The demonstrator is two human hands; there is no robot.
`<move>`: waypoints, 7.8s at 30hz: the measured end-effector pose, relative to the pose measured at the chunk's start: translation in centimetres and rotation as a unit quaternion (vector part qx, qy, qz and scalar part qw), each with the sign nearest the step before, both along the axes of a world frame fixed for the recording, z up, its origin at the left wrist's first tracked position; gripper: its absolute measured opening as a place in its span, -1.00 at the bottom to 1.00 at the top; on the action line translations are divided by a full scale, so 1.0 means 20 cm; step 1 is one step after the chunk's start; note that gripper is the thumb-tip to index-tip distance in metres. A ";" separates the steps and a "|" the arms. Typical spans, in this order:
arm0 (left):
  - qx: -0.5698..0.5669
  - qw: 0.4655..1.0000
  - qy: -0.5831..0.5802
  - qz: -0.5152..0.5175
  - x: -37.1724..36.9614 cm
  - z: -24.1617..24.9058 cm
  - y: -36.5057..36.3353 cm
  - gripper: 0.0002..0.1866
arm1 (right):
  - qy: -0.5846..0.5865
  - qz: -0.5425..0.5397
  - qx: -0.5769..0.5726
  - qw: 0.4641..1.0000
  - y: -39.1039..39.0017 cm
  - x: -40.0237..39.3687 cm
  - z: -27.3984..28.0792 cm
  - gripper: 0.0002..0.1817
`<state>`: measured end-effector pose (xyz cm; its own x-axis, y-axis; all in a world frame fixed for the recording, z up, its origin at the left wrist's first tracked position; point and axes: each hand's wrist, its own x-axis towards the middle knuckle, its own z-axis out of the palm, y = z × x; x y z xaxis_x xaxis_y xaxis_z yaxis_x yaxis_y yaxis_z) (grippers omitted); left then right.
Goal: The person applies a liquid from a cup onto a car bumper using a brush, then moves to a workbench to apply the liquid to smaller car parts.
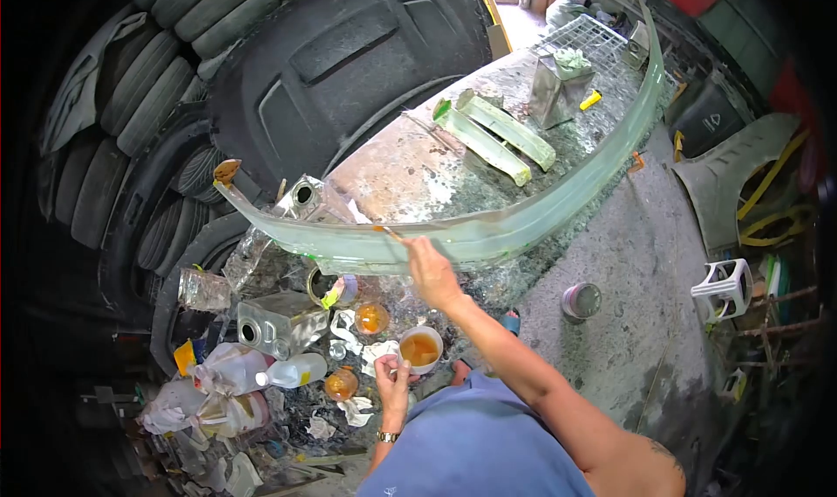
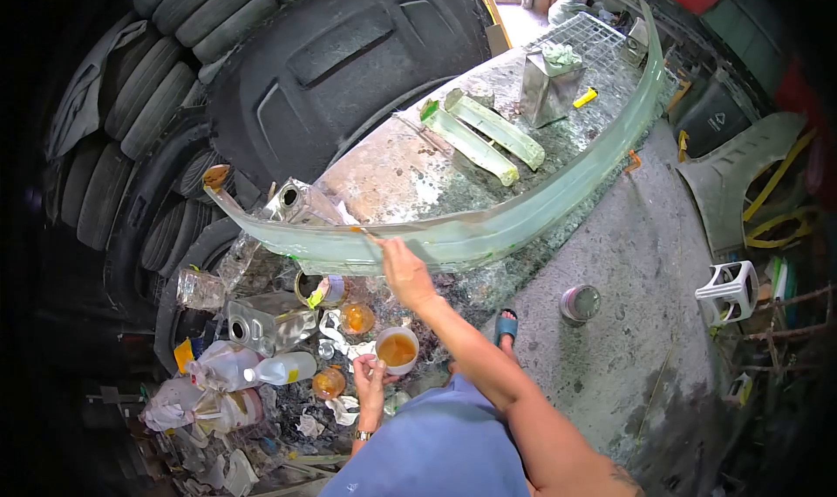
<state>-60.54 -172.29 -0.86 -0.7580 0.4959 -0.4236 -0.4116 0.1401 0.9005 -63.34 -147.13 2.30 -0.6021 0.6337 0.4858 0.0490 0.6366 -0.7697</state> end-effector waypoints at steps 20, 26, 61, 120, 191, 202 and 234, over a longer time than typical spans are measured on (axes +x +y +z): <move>-0.019 1.000 -0.011 -0.021 0.07 0.01 -0.02 -0.66 | -0.116 0.133 0.198 0.964 0.09 -0.08 0.12 -0.72; -0.015 0.999 -0.018 -0.036 0.12 0.01 0.05 -0.61 | -0.203 0.113 0.162 0.959 0.43 0.42 0.02 -0.76; -0.044 0.999 0.002 0.013 0.42 0.11 0.44 -0.57 | -0.025 -0.047 -0.369 0.928 0.84 0.83 -0.51 -0.76; -0.068 0.996 0.025 -0.043 0.36 0.24 0.48 -0.60 | -0.015 0.012 -0.216 0.976 0.47 0.71 -0.13 -0.83; -0.046 0.998 0.033 0.025 0.46 0.14 0.32 -0.61 | -0.108 -0.061 -0.368 0.922 0.83 0.92 -0.45 -0.78; -0.024 0.999 0.001 0.031 0.44 0.12 0.30 -0.61 | -0.130 -0.065 -0.101 0.984 0.38 0.72 -0.15 -0.84; 0.019 0.978 -0.024 -0.208 0.59 -0.01 0.93 -0.53 | 0.221 -0.285 -0.520 0.774 1.16 2.18 -0.03 -0.77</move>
<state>-48.78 -153.62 -0.98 -0.4667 0.7730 -0.4297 -0.3678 0.2722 0.8892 -19.79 -123.95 1.78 -0.0013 0.9221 -0.3870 -0.3210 -0.3669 -0.8731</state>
